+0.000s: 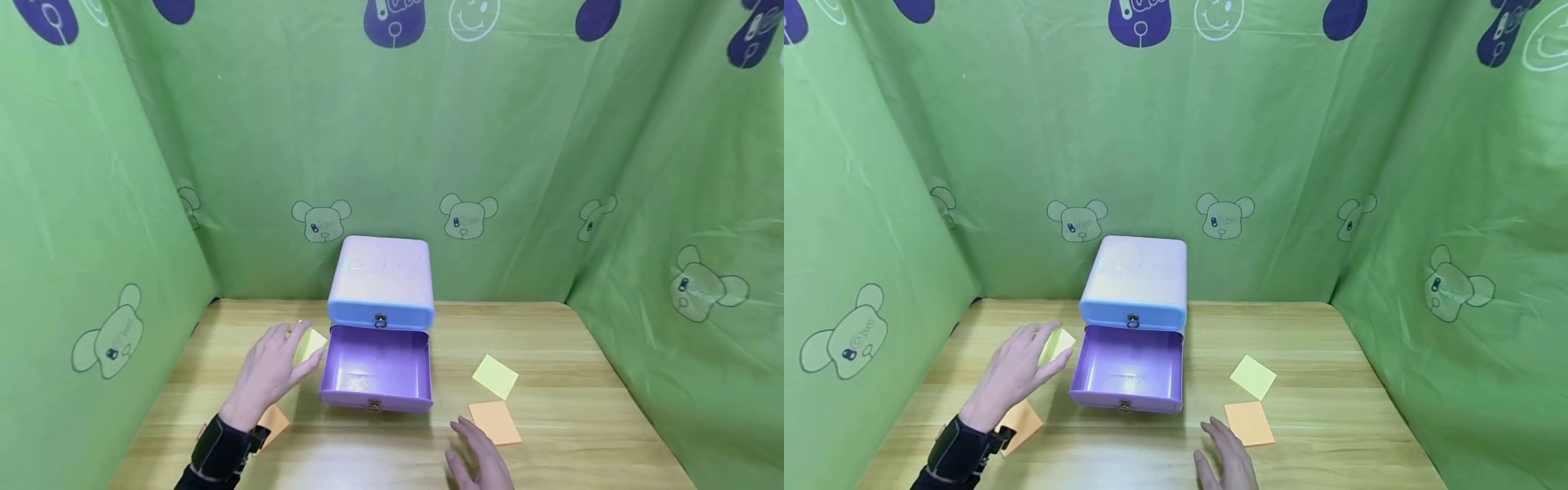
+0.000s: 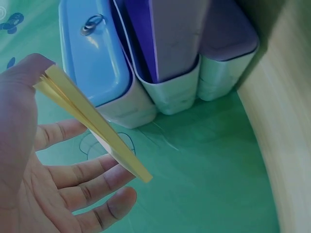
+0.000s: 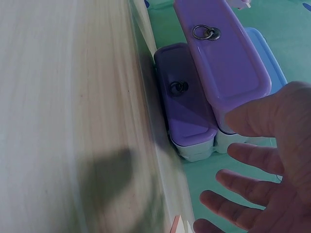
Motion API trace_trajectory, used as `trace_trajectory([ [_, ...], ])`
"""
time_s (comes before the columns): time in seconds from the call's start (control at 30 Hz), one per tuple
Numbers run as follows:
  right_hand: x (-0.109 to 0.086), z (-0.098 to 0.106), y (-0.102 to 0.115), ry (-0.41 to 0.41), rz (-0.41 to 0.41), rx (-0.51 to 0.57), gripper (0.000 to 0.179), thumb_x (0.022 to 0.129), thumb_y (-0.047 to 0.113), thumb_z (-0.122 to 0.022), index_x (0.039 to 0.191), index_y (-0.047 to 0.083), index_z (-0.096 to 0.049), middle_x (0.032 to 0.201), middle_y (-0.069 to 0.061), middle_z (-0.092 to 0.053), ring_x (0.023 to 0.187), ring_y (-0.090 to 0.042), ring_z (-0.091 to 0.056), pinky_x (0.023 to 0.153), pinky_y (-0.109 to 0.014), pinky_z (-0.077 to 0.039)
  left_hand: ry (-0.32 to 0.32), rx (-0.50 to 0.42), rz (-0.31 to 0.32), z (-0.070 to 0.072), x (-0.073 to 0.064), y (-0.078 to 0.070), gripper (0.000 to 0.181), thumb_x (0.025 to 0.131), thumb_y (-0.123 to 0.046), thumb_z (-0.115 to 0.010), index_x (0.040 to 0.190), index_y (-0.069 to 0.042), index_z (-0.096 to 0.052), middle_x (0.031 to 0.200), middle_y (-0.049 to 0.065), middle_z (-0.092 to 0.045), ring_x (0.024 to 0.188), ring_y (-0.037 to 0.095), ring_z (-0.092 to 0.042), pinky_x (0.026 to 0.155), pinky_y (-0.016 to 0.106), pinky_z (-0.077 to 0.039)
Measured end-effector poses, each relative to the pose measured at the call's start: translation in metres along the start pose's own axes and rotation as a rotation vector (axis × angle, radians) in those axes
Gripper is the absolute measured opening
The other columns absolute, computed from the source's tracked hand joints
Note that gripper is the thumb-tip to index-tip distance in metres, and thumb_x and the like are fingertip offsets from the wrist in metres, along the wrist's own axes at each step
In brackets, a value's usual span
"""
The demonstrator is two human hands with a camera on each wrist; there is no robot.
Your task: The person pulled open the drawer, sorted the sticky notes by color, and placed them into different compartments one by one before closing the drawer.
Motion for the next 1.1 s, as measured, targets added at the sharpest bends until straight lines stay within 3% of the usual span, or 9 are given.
trace_trajectory([
  [0.17,0.001,0.003,0.003,-0.023,0.023,-0.013,0.051,0.077,0.007,-0.081,0.126,0.009,-0.068,0.135,-0.011,-0.068,0.119,-0.032,-0.063,0.093,-0.055,-0.055,0.006,0.0,-0.019,0.0,0.004,-0.009,0.058,0.091,-0.047,-0.069,0.132,-0.008,-0.059,0.111,0.024,-0.07,0.101,0.037,-0.069,0.083,0.052,-0.061],
  [0.43,0.002,0.005,0.005,-0.015,0.006,-0.014,0.051,0.079,0.009,-0.08,0.128,0.009,-0.067,0.136,-0.011,-0.067,0.12,-0.033,-0.064,0.094,-0.056,-0.055,-0.039,-0.003,-0.078,0.001,0.009,-0.027,0.057,0.089,-0.046,-0.072,0.131,-0.009,-0.061,0.11,0.021,-0.072,0.101,0.035,-0.07,0.084,0.051,-0.061],
  [0.73,0.002,0.006,0.005,-0.016,-0.008,-0.003,0.05,0.081,0.009,-0.079,0.129,0.008,-0.066,0.137,-0.011,-0.066,0.12,-0.034,-0.063,0.093,-0.058,-0.055,-0.004,-0.023,-0.092,-0.008,0.015,-0.044,0.058,0.091,-0.049,-0.069,0.134,-0.01,-0.059,0.112,0.019,-0.073,0.104,0.033,-0.07,0.088,0.05,-0.061],
  [1.1,0.001,0.006,0.002,-0.03,-0.011,-0.005,0.051,0.08,0.01,-0.08,0.129,0.009,-0.067,0.136,-0.01,-0.067,0.118,-0.033,-0.064,0.091,-0.054,-0.057,-0.002,-0.051,-0.108,-0.02,0.019,-0.057,0.053,0.093,-0.048,-0.068,0.129,-0.011,-0.06,0.102,0.014,-0.074,0.09,0.026,-0.07,0.076,0.041,-0.062],
])
Point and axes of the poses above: each hand's wrist, its own x-axis towards the middle knuckle, its own z-axis out of the back of the hand, y = z × x, the point moved 7 cm from there along x, towards the middle knuckle
